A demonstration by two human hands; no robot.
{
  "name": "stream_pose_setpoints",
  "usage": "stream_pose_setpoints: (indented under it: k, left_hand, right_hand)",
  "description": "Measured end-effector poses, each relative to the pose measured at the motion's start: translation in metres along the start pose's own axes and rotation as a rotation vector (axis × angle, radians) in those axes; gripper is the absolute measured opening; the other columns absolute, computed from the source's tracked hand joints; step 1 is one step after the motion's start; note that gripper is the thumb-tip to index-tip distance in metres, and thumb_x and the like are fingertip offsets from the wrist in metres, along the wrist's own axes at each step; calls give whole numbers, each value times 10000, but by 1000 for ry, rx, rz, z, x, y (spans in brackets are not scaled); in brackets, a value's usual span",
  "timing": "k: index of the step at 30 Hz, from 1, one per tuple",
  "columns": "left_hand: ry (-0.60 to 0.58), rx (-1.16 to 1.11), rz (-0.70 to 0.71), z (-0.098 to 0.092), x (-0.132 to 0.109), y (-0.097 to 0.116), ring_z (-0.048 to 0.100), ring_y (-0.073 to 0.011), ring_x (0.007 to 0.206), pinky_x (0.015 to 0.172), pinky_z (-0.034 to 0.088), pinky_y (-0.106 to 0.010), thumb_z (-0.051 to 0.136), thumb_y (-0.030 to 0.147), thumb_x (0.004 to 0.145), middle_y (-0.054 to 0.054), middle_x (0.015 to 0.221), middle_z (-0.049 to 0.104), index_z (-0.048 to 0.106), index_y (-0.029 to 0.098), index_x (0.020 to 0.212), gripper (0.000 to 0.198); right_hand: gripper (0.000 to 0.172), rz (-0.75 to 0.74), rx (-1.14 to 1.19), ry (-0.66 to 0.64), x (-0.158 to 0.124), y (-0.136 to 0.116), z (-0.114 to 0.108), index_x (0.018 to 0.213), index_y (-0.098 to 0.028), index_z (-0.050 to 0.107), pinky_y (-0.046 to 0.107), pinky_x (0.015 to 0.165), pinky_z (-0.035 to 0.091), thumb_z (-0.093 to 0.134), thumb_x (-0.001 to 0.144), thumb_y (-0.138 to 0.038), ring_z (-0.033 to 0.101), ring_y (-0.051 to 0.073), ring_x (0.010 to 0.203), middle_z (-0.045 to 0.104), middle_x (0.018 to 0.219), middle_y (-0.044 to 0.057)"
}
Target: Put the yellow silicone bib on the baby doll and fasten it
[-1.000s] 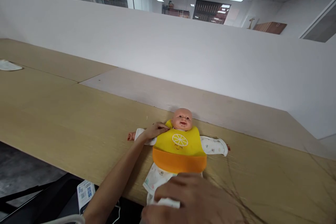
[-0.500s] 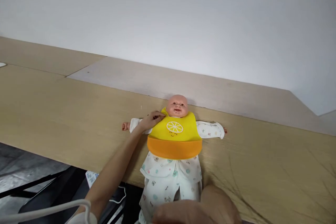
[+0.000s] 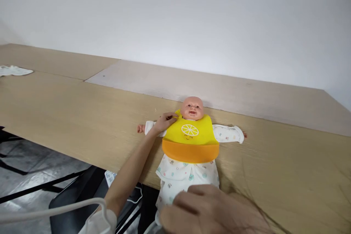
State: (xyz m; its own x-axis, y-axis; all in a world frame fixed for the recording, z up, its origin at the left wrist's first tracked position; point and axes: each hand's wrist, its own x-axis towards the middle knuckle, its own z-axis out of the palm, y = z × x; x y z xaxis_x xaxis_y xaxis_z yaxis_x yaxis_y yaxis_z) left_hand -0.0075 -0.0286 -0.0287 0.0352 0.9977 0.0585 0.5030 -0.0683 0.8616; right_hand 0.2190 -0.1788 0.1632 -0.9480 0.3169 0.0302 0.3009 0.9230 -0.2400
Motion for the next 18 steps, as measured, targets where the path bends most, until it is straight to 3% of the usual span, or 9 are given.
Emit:
stream_pose_setpoints:
  k: [1, 3, 6, 9, 18]
  left_hand:
    - [12, -24, -24, 0, 0, 1, 602, -227, 924, 821, 467, -331, 543, 424, 760, -84, 1009, 683, 682, 149, 950, 362]
    - [39, -72, -49, 0, 0, 1, 604, -222, 900, 794, 471, -323, 555, 416, 745, -85, 988, 686, 684, 142, 939, 360]
    - [70, -139, -36, 1, 0, -1, 603, -215, 882, 774, 470, -314, 562, 400, 734, -81, 961, 690, 690, 139, 900, 334]
    - [76, -161, -22, 1, 0, -2, 599, -211, 888, 781, 465, -311, 565, 388, 732, -73, 955, 689, 689, 145, 878, 310]
    - [38, -243, -65, -1, 0, -1, 597, -204, 844, 724, 470, -294, 602, 439, 710, -82, 938, 687, 692, 132, 886, 365]
  right_hand:
    - [253, 17, -60, 2, 8, 1, 1, 687, -286, 590, 197, 263, 384, 435, 828, -428, 559, 79, 462, 617, 575, -88]
    - [224, -18, -139, 26, 20, 3, 9, 819, -240, 610, 276, 442, 518, 387, 838, -227, 598, 144, 594, 647, 746, -22]
    - [121, 156, -265, 97, 35, 10, 31, 826, -157, 563, 299, 339, 395, 465, 757, -135, 556, 204, 587, 562, 717, 69]
    - [173, 252, -282, 18, 49, 21, 51, 837, -138, 522, 287, 386, 402, 520, 678, -71, 540, 196, 566, 533, 720, 62]
    - [260, 301, -230, 30, 82, 42, 97, 869, -103, 515, 274, 456, 422, 566, 618, -56, 564, 206, 603, 567, 735, 105]
